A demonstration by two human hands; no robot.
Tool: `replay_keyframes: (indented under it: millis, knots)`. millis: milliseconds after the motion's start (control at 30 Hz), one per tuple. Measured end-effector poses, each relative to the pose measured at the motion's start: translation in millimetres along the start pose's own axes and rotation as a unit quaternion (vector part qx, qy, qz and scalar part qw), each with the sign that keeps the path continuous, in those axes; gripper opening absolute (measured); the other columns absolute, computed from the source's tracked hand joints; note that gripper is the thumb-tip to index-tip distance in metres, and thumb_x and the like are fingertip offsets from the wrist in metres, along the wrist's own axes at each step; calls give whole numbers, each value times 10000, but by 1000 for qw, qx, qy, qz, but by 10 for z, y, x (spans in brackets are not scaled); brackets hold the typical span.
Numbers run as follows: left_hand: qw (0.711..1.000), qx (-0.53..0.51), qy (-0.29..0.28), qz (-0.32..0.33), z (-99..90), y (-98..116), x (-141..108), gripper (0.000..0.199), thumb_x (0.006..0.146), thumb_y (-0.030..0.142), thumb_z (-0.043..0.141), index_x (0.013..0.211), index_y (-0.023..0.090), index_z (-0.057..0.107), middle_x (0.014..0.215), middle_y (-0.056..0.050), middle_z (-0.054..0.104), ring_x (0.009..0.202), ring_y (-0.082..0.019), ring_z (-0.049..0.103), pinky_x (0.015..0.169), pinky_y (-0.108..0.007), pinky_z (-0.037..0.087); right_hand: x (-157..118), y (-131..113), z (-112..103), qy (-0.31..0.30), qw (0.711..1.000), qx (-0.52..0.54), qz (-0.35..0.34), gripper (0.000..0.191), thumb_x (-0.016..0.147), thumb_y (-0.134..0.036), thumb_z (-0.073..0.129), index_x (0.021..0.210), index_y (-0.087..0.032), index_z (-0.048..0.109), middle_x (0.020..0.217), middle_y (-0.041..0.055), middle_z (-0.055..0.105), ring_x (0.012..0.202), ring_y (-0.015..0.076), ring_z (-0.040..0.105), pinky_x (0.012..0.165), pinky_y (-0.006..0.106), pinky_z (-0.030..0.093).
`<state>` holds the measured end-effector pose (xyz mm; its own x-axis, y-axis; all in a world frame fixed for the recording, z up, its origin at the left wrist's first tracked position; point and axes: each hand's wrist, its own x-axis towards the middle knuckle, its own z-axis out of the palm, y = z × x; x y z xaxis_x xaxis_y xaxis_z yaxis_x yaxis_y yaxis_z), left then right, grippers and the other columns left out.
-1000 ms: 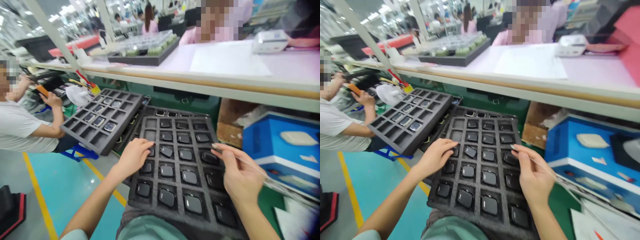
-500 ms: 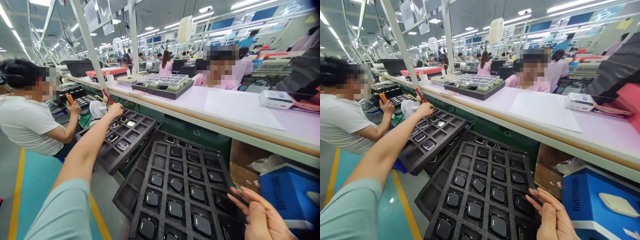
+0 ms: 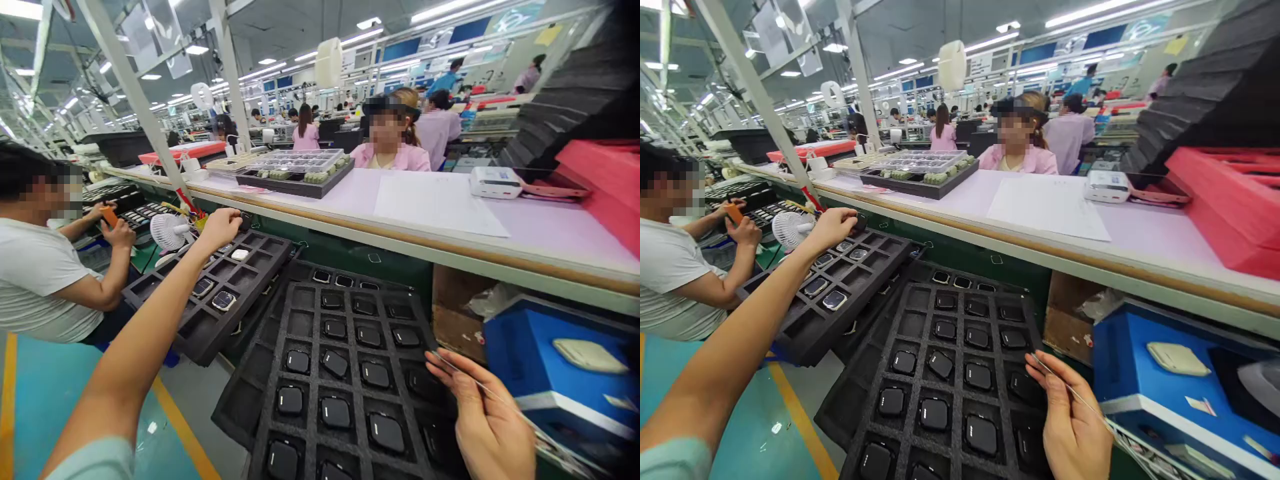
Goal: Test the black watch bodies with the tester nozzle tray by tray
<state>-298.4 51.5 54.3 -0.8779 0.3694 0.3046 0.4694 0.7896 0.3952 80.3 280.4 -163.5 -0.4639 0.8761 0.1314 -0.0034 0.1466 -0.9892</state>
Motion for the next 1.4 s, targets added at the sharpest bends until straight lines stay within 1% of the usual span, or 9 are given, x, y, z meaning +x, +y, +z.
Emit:
replay_keyframes:
  millis: [100,167,267,367,500,633,733,1033,1400]
  knots:
    - [992,-103,-42,64,259,430,-728,491,958,300,526,1414,121,558,991,-56,760,871,-184,720,855,-323,585,3,-63,24,-1,999,22,-31,447,905,-579,608,1053,-173,720,1070,139,765,892,267,767,928,524,608]
    - [935,-332,-107,67,567,753,-1209,571,860,354,660,1366,97,599,850,-30,728,799,-177,698,822,-350,608,8,-102,39,11,997,44,-62,361,926,-503,621,1013,-171,735,1032,126,769,853,236,763,868,473,638]
    - [823,-515,-240,3,1080,1232,-1699,633,719,313,793,1297,108,637,734,21,663,705,-144,676,787,-361,624,39,-141,53,26,989,82,-119,265,944,-421,629,980,-184,740,1024,100,759,883,209,748,816,411,660]
    - [752,-563,-338,-56,1483,1580,-1867,542,657,243,829,1162,143,659,838,-5,696,738,-169,727,763,-345,622,88,-162,52,28,980,114,-160,203,964,-370,612,956,-207,733,1051,84,731,960,199,721,806,367,664]
    - [714,-591,-365,-85,1717,1698,-1862,422,665,224,836,1017,194,605,946,-6,698,812,-195,749,790,-351,612,112,-177,44,15,975,124,-183,165,986,-313,587,993,-222,724,1008,68,732,945,189,717,829,358,653]
    - [746,-574,-332,-58,1750,1618,-1889,405,740,261,809,1123,217,684,1003,-15,709,928,-149,689,844,-264,566,99,-155,22,-10,978,117,-171,172,999,-292,566,1046,-229,719,1043,73,733,985,200,719,875,381,641]
    - [768,-554,-316,-58,1775,1595,-1936,342,709,276,837,1025,183,746,916,-26,742,813,-134,674,744,-228,557,96,-137,-1,-23,980,108,-168,180,1005,-275,554,1068,-234,717,1078,77,736,1020,210,718,896,393,634]
    - [767,-544,-333,-72,1834,1574,-1976,344,675,316,886,964,177,762,882,-52,801,774,-185,738,704,-283,614,91,-144,-18,-23,980,106,-167,176,997,-222,560,1066,-241,720,1091,70,752,1033,218,724,895,411,639]
    - [777,-534,-330,-51,1825,1563,-1986,338,663,311,898,944,178,767,906,-64,809,826,-220,766,799,-321,626,88,-128,-24,-21,981,99,-163,176,997,-216,563,1063,-238,725,1100,73,750,1030,220,723,890,411,637]
